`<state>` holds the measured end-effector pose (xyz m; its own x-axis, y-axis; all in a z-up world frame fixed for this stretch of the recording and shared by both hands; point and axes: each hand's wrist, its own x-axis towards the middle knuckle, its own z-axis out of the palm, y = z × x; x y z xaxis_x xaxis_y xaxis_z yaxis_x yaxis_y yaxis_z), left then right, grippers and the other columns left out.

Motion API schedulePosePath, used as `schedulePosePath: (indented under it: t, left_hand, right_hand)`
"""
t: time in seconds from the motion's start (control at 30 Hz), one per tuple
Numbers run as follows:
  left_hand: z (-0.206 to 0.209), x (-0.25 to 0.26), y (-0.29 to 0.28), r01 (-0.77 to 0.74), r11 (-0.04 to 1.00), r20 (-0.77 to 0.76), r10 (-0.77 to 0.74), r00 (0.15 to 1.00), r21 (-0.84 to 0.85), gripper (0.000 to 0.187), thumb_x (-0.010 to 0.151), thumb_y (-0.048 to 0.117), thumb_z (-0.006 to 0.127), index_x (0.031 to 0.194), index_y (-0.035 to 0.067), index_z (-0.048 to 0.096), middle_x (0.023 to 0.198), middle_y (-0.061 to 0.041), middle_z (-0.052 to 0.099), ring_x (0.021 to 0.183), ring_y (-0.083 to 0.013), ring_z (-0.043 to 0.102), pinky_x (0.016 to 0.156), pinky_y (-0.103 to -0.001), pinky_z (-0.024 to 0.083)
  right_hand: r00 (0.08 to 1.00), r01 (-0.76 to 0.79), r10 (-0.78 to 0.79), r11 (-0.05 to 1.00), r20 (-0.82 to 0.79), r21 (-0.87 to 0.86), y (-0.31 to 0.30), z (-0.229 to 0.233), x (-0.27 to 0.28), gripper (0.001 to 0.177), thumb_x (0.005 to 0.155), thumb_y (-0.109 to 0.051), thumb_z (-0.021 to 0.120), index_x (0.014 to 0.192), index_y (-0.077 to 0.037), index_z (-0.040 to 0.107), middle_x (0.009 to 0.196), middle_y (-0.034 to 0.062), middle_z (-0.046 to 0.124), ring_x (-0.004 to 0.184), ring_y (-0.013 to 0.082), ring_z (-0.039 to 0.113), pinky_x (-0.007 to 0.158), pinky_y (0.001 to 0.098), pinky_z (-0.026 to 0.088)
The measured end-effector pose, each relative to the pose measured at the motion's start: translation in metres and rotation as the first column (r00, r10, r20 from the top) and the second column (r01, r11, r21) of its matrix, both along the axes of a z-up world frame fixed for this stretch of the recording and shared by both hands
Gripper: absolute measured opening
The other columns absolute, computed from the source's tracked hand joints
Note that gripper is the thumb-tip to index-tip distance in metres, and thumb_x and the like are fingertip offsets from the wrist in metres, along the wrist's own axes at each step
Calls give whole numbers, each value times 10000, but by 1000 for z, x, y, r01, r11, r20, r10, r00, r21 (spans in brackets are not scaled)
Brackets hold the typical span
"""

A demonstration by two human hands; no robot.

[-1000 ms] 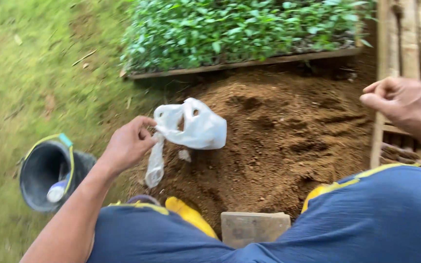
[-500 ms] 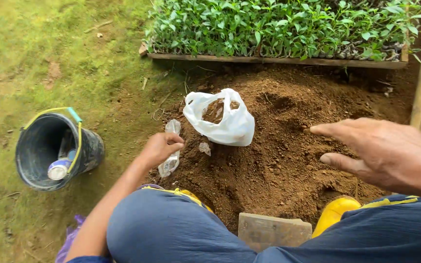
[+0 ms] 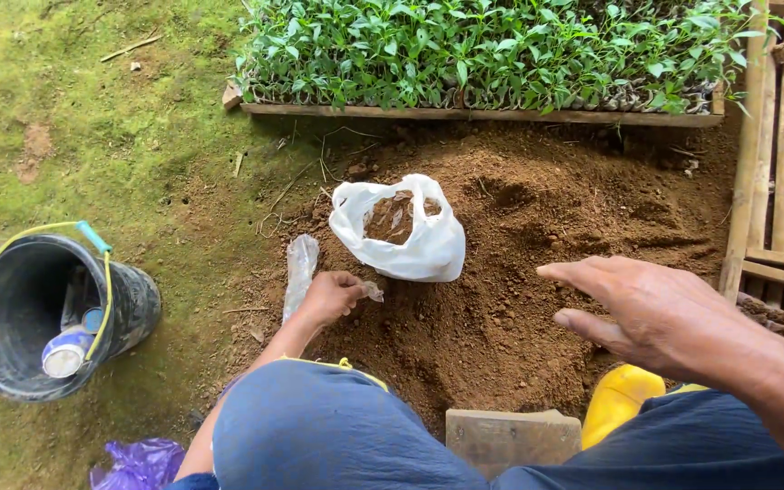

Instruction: The person fills small plastic bags with soil from a pile on the ground, places seeds inside, and arranges the bags in a wooden tray. The person repeats this process multiple times, handling soil, seeds, and plastic bags by hand.

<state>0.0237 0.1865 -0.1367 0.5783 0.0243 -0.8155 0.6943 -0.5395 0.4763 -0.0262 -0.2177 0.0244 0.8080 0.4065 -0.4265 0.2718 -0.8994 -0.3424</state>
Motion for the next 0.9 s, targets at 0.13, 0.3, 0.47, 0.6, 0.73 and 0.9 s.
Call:
schedulePosePath:
  t: [0.13, 0.3, 0.47, 0.6, 0.73, 0.9]
  left_hand:
    - [77, 11, -10, -13, 996, -58, 9, 998, -84, 118, 959, 113, 692, 1046, 55, 746, 1110, -89, 811, 670, -99, 513, 658, -262, 452]
    - [177, 27, -30, 302, 885, 202, -243, 949, -354, 192, 954, 125, 749, 773, 64, 726, 624, -1, 583, 559, -88, 435, 529, -258, 299]
    - [234, 34, -94, 190, 950, 375, -86, 923, -249, 118, 906, 126, 755, 877, 18, 791, 540, -1, 504, 503, -78, 402, 471, -229, 277]
    - [228, 33, -141, 106, 907, 447, 97, 889, -407, 100, 838, 34, 744, 888, -51, 763, 519, -77, 574, 489, -103, 536, 456, -202, 439]
    - [217, 25, -165, 66, 891, 430, 151, 890, -449, 112, 824, 48, 782, 877, -50, 774, 502, -104, 592, 474, -115, 557, 451, -212, 477]
    - [227, 20, -178, 101, 914, 494, 118, 861, -394, 180, 939, 190, 724, 815, 59, 737, 571, -8, 580, 532, -85, 486, 572, -238, 400]
  right_hand:
    - [999, 40, -39, 999, -17, 31, 23, 1, 11, 522, 920, -533, 546, 1415, -367, 541, 1348, -53, 666, 1203, 216, 658, 963, 435, 549]
    - [982, 25, -101, 906, 158, 423, 48, 3, 22, 275, 941, -333, 622, 1195, -239, 674, 1196, 17, 732, 1050, 228, 710, 901, 394, 536]
    - [967, 227, -249, 720, -60, 656, 50, 13, 33, 387, 911, -376, 690, 1244, -180, 692, 1205, 42, 760, 1128, 213, 719, 975, 388, 554]
    - [886, 454, -349, 516, -306, 726, 49, 17, 29, 583, 858, -319, 781, 1375, -107, 616, 1253, 135, 725, 1220, 312, 674, 1011, 527, 552]
    - [855, 490, -416, 449, -311, 747, 41, 17, 26, 482, 872, -313, 776, 1320, -164, 677, 1204, 81, 748, 1157, 241, 691, 979, 465, 563]
    - [849, 466, -462, 425, -256, 776, 32, 17, 24, 191, 954, -253, 657, 983, -130, 800, 821, -68, 683, 758, 70, 570, 715, 258, 463]
